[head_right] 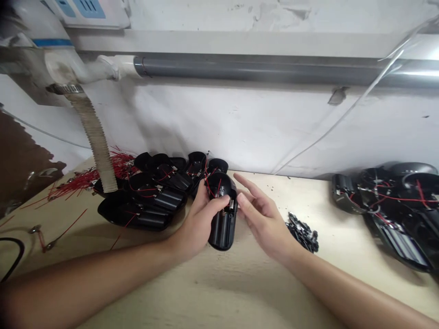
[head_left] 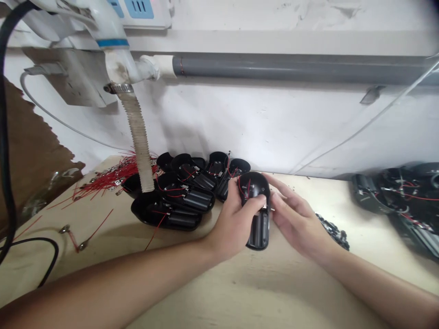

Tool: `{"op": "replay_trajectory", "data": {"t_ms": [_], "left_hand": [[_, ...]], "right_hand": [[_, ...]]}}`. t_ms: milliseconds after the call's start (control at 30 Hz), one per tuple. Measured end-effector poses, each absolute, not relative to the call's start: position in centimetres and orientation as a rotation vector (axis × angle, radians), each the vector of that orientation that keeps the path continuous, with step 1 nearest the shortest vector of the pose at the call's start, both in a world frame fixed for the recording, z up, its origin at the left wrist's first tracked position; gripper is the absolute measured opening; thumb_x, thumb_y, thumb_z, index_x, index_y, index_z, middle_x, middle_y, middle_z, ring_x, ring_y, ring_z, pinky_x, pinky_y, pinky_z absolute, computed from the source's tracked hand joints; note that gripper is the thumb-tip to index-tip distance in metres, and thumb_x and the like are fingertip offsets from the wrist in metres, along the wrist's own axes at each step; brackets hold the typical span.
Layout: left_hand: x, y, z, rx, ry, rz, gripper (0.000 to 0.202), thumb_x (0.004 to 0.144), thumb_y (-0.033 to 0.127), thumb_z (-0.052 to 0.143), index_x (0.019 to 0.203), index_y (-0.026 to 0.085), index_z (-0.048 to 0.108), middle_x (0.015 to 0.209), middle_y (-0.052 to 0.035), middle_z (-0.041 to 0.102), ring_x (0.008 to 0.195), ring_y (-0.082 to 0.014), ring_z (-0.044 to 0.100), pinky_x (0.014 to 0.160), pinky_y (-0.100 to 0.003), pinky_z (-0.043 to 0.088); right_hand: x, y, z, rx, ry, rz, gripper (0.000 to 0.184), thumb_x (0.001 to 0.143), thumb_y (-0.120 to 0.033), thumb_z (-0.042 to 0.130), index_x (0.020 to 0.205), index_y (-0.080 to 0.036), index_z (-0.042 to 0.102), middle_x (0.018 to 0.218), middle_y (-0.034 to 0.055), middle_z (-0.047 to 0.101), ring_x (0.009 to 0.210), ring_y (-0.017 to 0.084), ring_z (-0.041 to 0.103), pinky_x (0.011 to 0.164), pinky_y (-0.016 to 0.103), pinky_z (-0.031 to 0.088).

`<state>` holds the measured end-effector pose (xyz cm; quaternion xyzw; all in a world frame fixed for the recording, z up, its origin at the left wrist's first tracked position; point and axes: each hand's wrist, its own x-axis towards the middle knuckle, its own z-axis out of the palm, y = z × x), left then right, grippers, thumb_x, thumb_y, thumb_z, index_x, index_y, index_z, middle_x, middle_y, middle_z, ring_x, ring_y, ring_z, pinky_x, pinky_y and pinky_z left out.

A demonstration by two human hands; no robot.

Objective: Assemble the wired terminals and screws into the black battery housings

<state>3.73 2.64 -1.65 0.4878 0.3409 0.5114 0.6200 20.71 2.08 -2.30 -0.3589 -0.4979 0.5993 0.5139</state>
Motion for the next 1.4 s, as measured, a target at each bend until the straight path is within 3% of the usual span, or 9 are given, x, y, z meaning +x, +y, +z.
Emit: {"op": "replay_trajectory", "data": {"t_ms": [133,267,400,633,800,1133,1400], "left_hand": [[3.9,2.8,-2.0,1.203,0.902,1.167,0.035,0.1,0.023,0.058,0.134,0.023,0.051,0.127,-0.0044,0.064,0.12,-0.0216,0.059,0.103,-0.037,0.048],[3.9,2.8,-1.8,1.291,0.927,1.196,0.032,0.101,0.02,0.058,0.132,0.021,0.053,0.131,-0.0061,0.064,0.127,-0.0215,0.057,0.112,-0.038,0.044],[4.0,2.8,-2.0,1.37,0.915,1.217,0.035,0.1,0.017,0.06,0.133,0.021,0.054,0.133,-0.006,0.065,0.131,-0.0214,0.058,0.114,-0.039,0.044],[4.1,2.7,-2.0,1.507,0.891,1.192,0.035,0.099,0.016,0.061,0.133,0.022,0.056,0.131,-0.0055,0.067,0.122,-0.0211,0.062,0.108,-0.038,0.048],[3.9,2.6,-1.9,1.544,0.891,1.184,0.037,0.098,0.013,0.056,0.133,0.023,0.055,0.124,-0.0041,0.067,0.116,-0.0211,0.064,0.105,-0.039,0.049],[4.0,2.5,-2.1,1.58,0.872,1.175,0.036,0.098,0.014,0.057,0.133,0.022,0.054,0.124,-0.0048,0.067,0.117,-0.021,0.065,0.107,-0.039,0.049],[4.1,2.8,-2.2,1.526,0.893,1.162,0.035,0.098,0.016,0.059,0.132,0.023,0.054,0.124,-0.0033,0.068,0.115,-0.0196,0.065,0.105,-0.037,0.05]], "right_hand": [[21.3,2.4,-2.4,-0.845,-1.115,1.489,0.038,0.101,-0.036,0.072,0.137,-0.024,0.073,0.118,0.0099,0.08,0.093,0.021,0.079,0.077,0.034,0.069],[21.8,2.4,-2.5,-0.869,-1.227,1.426,0.043,0.096,-0.027,0.077,0.139,-0.026,0.07,0.122,0.007,0.078,0.08,0.015,0.076,0.066,0.026,0.067],[21.7,2.4,-2.3,-0.936,-1.333,1.326,0.045,0.095,-0.026,0.078,0.138,-0.028,0.065,0.126,0.006,0.074,0.08,0.013,0.074,0.064,0.022,0.064],[21.2,2.0,-1.2,-1.022,-1.367,1.275,0.041,0.085,-0.016,0.076,0.119,-0.025,0.055,0.113,0.0027,0.068,0.074,0.012,0.072,0.062,0.024,0.062],[21.1,1.6,-1.0,-1.037,-1.384,1.284,0.041,0.082,-0.015,0.072,0.115,-0.026,0.05,0.104,-0.0001,0.066,0.07,0.013,0.07,0.058,0.027,0.062],[20.5,1.3,-0.9,-1.14,-1.378,1.176,0.04,0.077,-0.017,0.072,0.11,-0.026,0.052,0.103,0.0001,0.067,0.074,0.016,0.073,0.058,0.027,0.059],[20.6,1.6,-1.0,-1.101,-1.36,1.224,0.035,0.078,-0.015,0.074,0.106,-0.024,0.055,0.107,0.0005,0.069,0.07,0.012,0.071,0.058,0.025,0.061]]}}
